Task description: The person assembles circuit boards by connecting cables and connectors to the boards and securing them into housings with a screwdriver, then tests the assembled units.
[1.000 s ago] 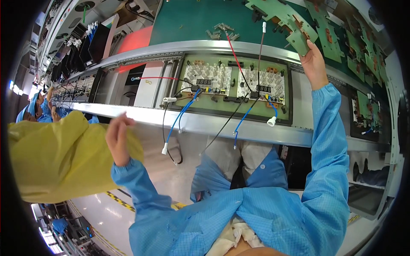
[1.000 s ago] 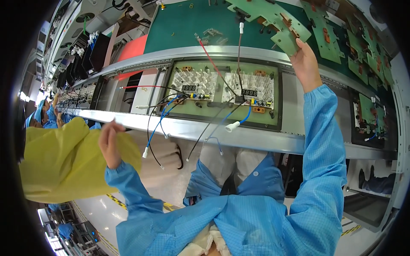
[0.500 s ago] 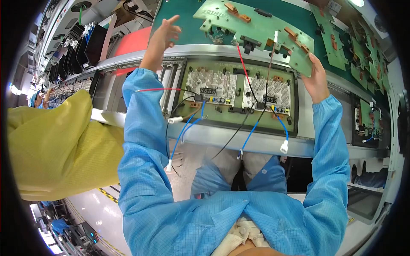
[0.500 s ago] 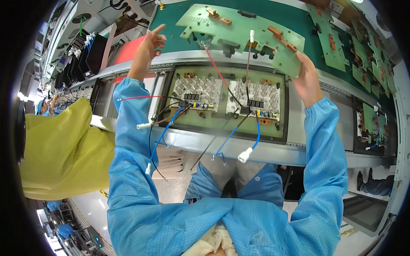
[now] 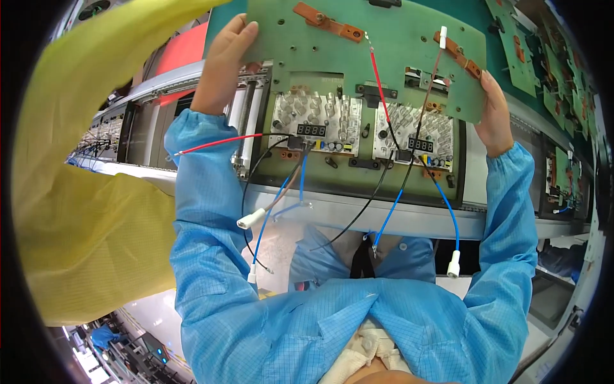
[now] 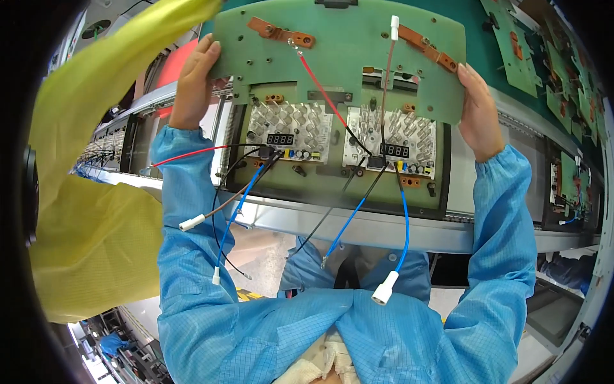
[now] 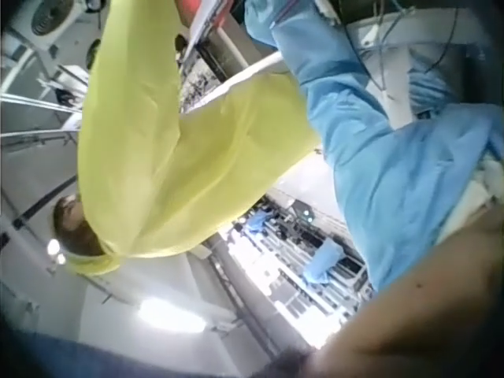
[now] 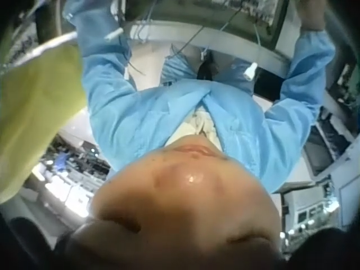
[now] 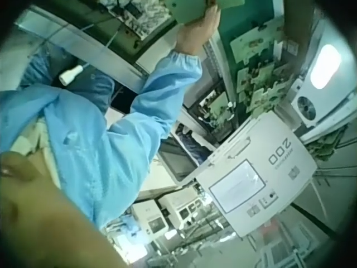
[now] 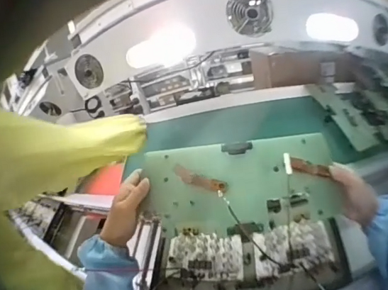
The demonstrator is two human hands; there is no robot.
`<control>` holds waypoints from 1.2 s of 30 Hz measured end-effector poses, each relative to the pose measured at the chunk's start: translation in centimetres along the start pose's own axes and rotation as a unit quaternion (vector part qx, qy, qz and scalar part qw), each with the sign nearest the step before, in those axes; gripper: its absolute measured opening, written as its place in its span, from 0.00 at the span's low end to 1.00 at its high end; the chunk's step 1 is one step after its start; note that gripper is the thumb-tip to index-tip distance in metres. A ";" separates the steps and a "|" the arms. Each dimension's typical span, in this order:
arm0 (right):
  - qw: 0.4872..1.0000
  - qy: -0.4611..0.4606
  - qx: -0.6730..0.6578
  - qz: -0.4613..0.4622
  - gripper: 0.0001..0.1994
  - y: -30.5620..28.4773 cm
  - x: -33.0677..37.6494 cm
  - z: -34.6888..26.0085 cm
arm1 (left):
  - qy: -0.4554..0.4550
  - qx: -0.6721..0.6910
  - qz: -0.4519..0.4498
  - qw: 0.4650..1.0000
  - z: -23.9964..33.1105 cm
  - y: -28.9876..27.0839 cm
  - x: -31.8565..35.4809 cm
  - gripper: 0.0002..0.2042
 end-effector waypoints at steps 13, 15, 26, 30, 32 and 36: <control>0.999 -0.028 0.034 -0.027 0.23 -0.8 0.8 0.4 | 0.095 0.102 0.066 0.988 -3.1 -1.8 -0.4 0.19; 0.999 -0.019 0.025 -0.042 0.23 -0.5 0.9 0.3 | 0.102 0.112 0.038 0.988 -3.2 -2.2 -0.3 0.18; 0.998 0.022 0.041 -0.043 0.26 -2.5 4.0 0.9 | 0.061 0.130 -0.064 0.988 -3.2 -0.5 0.5 0.20; 0.998 0.036 0.018 -0.041 0.26 -2.6 4.8 1.3 | 0.033 0.095 -0.103 0.990 -3.5 -0.5 0.7 0.22; 0.997 0.047 0.024 -0.055 0.26 -2.3 5.1 0.8 | 0.021 0.090 -0.116 0.989 -3.9 -0.8 1.0 0.23; 0.996 0.043 0.046 -0.059 0.28 -1.9 5.6 0.1 | -0.017 0.105 -0.133 0.985 -4.0 0.5 1.1 0.22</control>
Point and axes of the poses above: each hand's wrist, its own x-axis away from the middle knuckle, its own y-axis out of the palm, z = x × y, the point moved 6 cm from there along -x, towards the middle knuckle, and after that the axes turned 12 degrees about -z, right-handed, at the moved point
